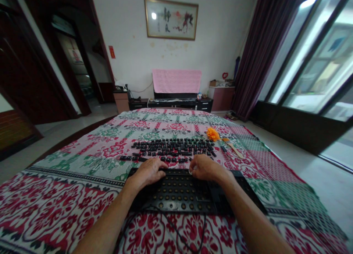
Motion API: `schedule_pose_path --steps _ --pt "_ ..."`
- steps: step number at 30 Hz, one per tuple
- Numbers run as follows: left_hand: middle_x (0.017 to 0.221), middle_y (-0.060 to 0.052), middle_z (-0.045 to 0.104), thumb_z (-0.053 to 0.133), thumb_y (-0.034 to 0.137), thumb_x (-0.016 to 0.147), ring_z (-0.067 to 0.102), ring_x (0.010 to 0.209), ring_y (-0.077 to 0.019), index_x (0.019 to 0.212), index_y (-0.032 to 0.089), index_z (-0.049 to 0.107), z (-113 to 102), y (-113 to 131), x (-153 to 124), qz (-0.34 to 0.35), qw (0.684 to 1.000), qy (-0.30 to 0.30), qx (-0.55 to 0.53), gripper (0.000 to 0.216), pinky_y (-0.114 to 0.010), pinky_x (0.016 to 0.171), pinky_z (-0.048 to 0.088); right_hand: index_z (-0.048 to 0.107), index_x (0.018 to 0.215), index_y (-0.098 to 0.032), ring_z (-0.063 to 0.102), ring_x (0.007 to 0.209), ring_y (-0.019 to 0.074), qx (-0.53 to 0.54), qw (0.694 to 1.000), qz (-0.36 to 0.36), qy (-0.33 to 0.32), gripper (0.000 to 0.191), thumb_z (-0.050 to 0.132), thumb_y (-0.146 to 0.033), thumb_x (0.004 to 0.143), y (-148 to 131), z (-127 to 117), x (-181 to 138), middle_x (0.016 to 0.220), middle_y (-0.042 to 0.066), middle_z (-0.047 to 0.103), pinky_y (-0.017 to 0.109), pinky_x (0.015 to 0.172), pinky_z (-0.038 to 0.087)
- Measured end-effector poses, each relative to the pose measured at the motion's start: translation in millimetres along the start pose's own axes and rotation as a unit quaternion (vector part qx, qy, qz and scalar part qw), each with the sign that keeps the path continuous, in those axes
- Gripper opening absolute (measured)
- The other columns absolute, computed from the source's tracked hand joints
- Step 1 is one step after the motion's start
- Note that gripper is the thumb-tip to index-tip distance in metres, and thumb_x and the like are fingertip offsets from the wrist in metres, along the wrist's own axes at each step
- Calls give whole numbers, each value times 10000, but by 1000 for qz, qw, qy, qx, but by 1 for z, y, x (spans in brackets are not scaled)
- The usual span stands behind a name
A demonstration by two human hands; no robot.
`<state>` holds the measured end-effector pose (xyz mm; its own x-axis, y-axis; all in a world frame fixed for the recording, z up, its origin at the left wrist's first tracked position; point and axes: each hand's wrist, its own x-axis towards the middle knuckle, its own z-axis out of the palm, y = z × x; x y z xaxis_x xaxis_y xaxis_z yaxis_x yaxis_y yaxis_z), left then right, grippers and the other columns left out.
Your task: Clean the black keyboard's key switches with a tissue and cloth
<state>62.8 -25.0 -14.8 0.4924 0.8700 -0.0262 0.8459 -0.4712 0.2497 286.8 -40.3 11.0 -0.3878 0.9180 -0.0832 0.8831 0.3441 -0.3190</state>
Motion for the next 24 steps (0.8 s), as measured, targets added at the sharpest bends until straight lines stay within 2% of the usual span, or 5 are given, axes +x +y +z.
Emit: schedule_pose_path --steps 3,8,13,17,24 --pt "925 0 625 523 296 677 541 887 -178 958 280 613 -2 2 -1 -4 1000 -8 -1 296 -251 761 392 679 771 -188 571 664 143 12 999 -13 39 257 465 -174 629 4 -3 -2 756 48 657 194 577 395" --pt "923 -4 620 515 295 680 537 894 -182 955 282 611 -2 4 -1 -4 1000 -4 8 291 -256 761 389 676 776 -173 564 791 175 -23 995 -55 82 257 462 -160 633 -7 9 3 831 79 644 226 700 396" --pt "943 -11 610 516 309 680 529 912 -190 964 285 606 0 2 -1 -6 1000 -3 15 299 -271 780 384 678 743 -176 582 685 163 -34 998 -38 44 274 455 -116 595 -12 13 6 712 67 657 211 608 396" --pt "946 -9 609 521 307 676 528 914 -192 967 290 604 -1 3 -2 -10 1000 -2 7 303 -275 783 384 672 657 -164 565 589 143 -35 998 -42 16 222 451 -168 632 -3 9 7 631 57 650 202 534 372" --pt "939 -15 605 503 265 675 524 896 -184 957 261 601 -4 11 -4 -34 999 -14 6 298 -265 778 380 662 700 -188 556 593 122 31 999 -12 42 217 452 -197 647 14 5 8 654 12 644 189 539 367"
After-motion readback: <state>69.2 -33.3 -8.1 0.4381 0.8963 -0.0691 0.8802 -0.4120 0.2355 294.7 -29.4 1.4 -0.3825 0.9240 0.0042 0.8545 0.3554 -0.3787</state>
